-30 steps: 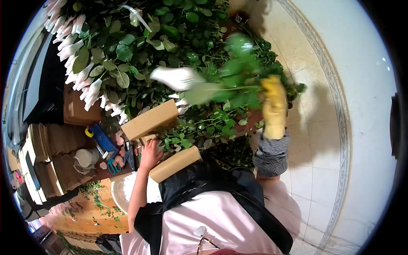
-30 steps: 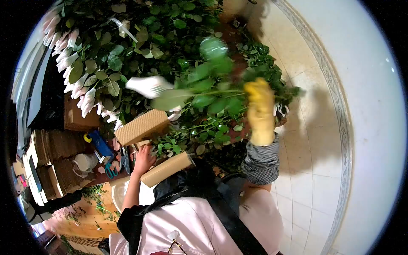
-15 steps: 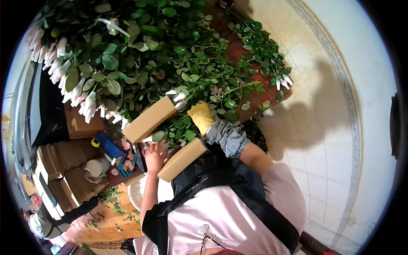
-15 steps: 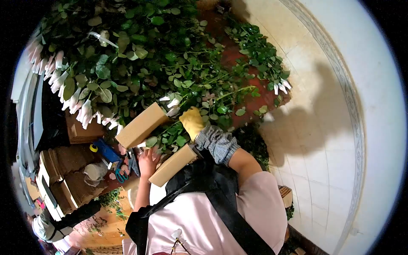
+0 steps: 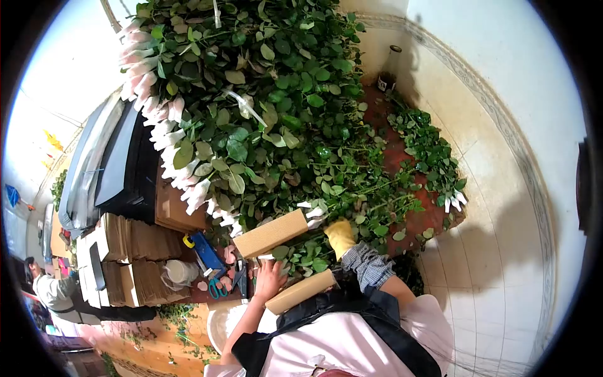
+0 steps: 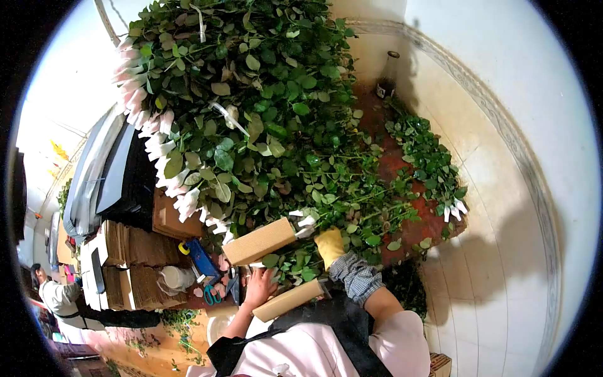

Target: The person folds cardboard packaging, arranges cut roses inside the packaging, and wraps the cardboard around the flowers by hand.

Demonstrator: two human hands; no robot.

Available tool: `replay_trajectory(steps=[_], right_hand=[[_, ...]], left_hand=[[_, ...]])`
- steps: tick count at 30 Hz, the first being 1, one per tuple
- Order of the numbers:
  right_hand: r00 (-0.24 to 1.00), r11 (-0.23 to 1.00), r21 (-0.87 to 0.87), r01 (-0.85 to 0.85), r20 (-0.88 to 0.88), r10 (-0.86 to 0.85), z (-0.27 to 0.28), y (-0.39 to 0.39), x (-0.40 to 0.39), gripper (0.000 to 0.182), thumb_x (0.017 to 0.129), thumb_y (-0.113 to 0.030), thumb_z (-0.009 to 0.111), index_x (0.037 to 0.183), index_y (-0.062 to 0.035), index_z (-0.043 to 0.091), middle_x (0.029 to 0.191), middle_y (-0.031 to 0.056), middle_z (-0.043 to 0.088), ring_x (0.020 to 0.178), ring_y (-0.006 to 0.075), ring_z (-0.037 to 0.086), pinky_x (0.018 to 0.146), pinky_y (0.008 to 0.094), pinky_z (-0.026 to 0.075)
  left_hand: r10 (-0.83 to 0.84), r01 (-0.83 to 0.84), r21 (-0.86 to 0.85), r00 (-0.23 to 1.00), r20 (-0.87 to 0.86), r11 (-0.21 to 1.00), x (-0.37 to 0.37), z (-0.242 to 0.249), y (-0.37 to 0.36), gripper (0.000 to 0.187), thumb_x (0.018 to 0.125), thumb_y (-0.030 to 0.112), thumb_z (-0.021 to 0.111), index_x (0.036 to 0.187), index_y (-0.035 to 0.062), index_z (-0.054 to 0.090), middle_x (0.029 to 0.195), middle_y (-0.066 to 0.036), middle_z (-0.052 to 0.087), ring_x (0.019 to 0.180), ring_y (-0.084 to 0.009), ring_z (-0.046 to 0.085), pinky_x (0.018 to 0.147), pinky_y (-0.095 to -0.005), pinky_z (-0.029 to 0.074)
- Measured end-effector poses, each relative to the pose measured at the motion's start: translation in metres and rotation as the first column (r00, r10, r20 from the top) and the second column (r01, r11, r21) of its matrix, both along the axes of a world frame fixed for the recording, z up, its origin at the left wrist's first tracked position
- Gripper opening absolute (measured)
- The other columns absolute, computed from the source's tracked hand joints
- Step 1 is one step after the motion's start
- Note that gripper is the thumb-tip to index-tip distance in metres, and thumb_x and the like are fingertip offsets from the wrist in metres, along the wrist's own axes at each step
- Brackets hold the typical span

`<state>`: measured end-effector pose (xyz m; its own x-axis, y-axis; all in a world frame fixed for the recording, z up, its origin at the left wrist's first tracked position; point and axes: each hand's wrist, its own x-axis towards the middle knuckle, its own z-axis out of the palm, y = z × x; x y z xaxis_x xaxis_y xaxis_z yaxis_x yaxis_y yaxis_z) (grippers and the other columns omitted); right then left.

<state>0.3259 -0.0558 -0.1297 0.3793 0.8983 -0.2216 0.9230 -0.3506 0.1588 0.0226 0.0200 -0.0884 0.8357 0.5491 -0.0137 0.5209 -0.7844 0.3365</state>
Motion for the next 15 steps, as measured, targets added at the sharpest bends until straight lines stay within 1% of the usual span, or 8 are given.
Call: replay_trajectory(steps=[1,2,5,6,11,13,14,15], right_hand=[[0.996,0.995,-0.1,0.031,-0.086,-0.04,-0.029,0.002,0.003,0.019,0.088,-0.015,0.058,0.09,-0.0183,0.077,0.096,0.0,0.074,0.101,0.0205,0.068,0.084,0.038,0.048],[0.993,0.991,-0.129,0.025,-0.11,-0.039,0.019,-0.004,-0.004,0.017,0.087,-0.017,0.06,0.094,-0.0196,0.076,0.097,-0.0016,0.074,0.101,0.0211,0.068,0.084,0.0377,0.049],[0.989,0.966,-0.251,-0.061,-0.143,0.026,0.046,-0.013,-0.011,0.018,0.079,-0.024,0.071,0.096,-0.0215,0.076,0.102,-0.0001,0.074,0.1,0.0226,0.069,0.082,0.0377,0.051],[0.99,0.973,-0.233,0.001,-0.135,-0.034,0.017,-0.012,-0.011,0.036,0.062,-0.032,0.085,0.094,-0.0209,0.076,0.101,0.0004,0.074,0.099,0.0228,0.069,0.08,0.0374,0.052],[0.951,0.923,-0.379,-0.065,-0.305,-0.058,0.067,-0.006,0.005,0.057,0.04,-0.036,0.093,0.092,-0.019,0.076,0.096,0.0001,0.074,0.095,0.0218,0.07,0.076,0.0366,0.052],[0.979,0.973,-0.205,-0.107,-0.195,0.067,0.077,-0.017,-0.006,0.034,0.058,-0.031,0.086,0.089,-0.0192,0.077,0.095,0.0021,0.074,0.092,0.0226,0.07,0.078,0.0355,0.051],[0.994,0.997,0.045,0.056,-0.1,-0.052,0.007,-0.014,-0.011,0.014,0.088,-0.026,0.062,0.084,-0.0187,0.073,0.082,0.0034,0.071,0.083,0.0256,0.068,0.091,0.0369,0.049],[0.98,0.99,0.055,0.133,-0.156,-0.123,-0.026,-0.009,-0.011,0.015,0.091,-0.025,0.057,0.086,-0.0144,0.066,0.086,0.0049,0.066,0.085,0.0234,0.063,0.097,0.0399,0.046]], left_hand=[[-0.004,0.004,0.0,1.0,0.0,1.0,0.0,0.002,0.0,0.056,0.079,0.033,0.073,0.128,0.0117,0.055,0.117,-0.017,0.053,0.109,-0.0365,0.053,0.089,-0.0476,0.044],[-0.028,0.028,0.046,1.0,-0.012,0.999,0.0,0.007,0.0,0.057,0.079,0.034,0.074,0.129,0.0119,0.056,0.116,-0.017,0.053,0.109,-0.0356,0.052,0.09,-0.0469,0.044],[-0.063,0.071,0.086,0.994,-0.092,0.994,0.001,0.011,0.001,0.058,0.078,0.036,0.075,0.129,0.0126,0.058,0.12,-0.015,0.052,0.113,-0.0341,0.05,0.094,-0.0466,0.041],[-0.056,0.065,0.101,0.994,-0.092,0.993,0.003,0.012,0.002,0.058,0.077,0.035,0.075,0.128,0.0127,0.059,0.124,-0.016,0.05,0.117,-0.035,0.047,0.098,-0.0479,0.039],[-0.011,0.013,0.068,0.999,-0.03,0.998,-0.001,-0.008,0.007,0.06,0.072,0.034,0.079,0.124,0.0117,0.058,0.137,-0.024,0.04,0.129,-0.045,0.037,0.105,-0.0554,0.034],[-0.023,0.027,0.083,0.999,-0.049,0.996,-0.002,-0.017,0.013,0.058,0.07,0.031,0.081,0.118,0.0112,0.057,0.135,-0.026,0.04,0.126,-0.0468,0.039,0.102,-0.0562,0.036],[-0.027,0.03,0.063,0.999,-0.046,0.998,-0.001,-0.01,0.012,0.058,0.069,0.03,0.082,0.118,0.0105,0.057,0.135,-0.026,0.041,0.126,-0.0467,0.039,0.101,-0.0561,0.037],[-0.014,0.016,0.051,0.999,-0.036,0.999,0.004,-0.002,0.011,0.058,0.068,0.029,0.082,0.118,0.0099,0.057,0.134,-0.026,0.041,0.125,-0.0466,0.039,0.1,-0.0561,0.037]])
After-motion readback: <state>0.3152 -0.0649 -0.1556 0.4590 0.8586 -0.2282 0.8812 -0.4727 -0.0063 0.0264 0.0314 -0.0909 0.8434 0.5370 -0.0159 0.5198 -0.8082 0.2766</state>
